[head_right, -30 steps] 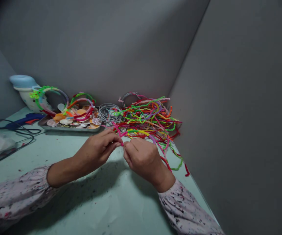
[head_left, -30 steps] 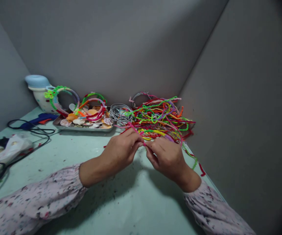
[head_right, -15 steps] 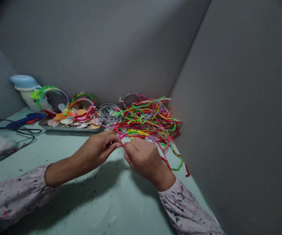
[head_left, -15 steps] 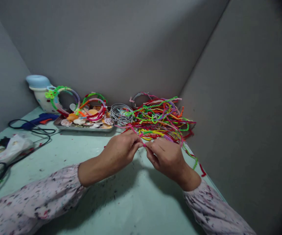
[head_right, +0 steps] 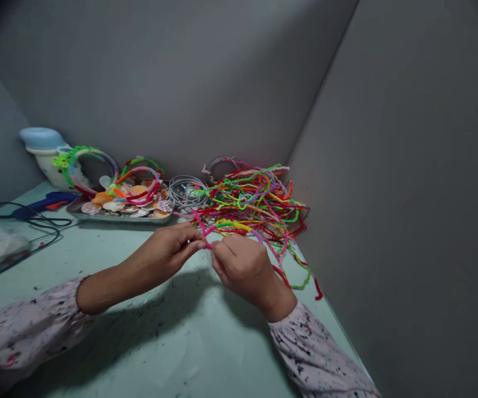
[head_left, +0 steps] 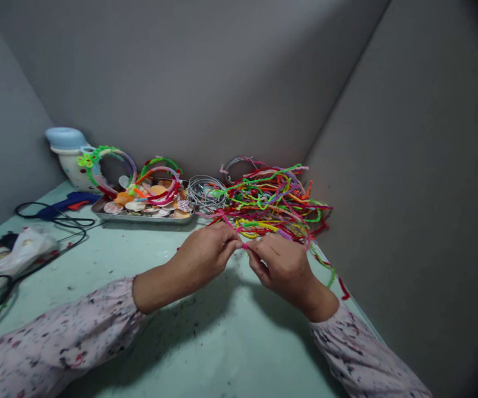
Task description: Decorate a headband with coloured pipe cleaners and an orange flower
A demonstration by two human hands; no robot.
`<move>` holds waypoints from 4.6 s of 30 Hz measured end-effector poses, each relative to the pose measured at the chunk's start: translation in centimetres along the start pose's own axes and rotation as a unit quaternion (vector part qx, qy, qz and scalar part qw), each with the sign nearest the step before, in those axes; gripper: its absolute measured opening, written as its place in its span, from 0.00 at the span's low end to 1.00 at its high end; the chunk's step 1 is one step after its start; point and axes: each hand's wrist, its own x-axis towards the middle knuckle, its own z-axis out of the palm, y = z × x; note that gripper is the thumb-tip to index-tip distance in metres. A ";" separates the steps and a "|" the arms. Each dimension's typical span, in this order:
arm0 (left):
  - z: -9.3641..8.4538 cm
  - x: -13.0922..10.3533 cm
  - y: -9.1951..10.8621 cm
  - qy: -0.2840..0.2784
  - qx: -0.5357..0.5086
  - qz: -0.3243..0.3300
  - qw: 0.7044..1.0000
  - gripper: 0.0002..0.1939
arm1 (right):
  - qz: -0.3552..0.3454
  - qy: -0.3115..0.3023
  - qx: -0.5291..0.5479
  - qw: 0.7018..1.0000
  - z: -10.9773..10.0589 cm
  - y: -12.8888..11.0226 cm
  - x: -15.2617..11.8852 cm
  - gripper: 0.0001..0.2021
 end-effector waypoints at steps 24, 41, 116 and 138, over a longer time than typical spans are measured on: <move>0.8 0.1 -1.5 0.105 -0.005 0.100 0.989 0.04 | 0.194 0.025 0.186 0.963 -1.0 -0.5 1.0 0.05; 0.2 -0.3 -0.2 0.088 0.033 0.078 0.993 0.07 | 0.222 0.020 0.150 0.963 -0.7 0.0 0.8 0.05; -0.4 -0.1 0.3 0.033 -0.122 -0.026 0.992 0.06 | 0.160 -0.061 0.185 0.968 -1.1 -0.9 0.7 0.06; -0.7 0.1 0.3 -0.003 -0.252 -0.111 0.961 0.05 | 0.122 -0.064 0.197 0.971 -1.1 -0.9 0.6 0.05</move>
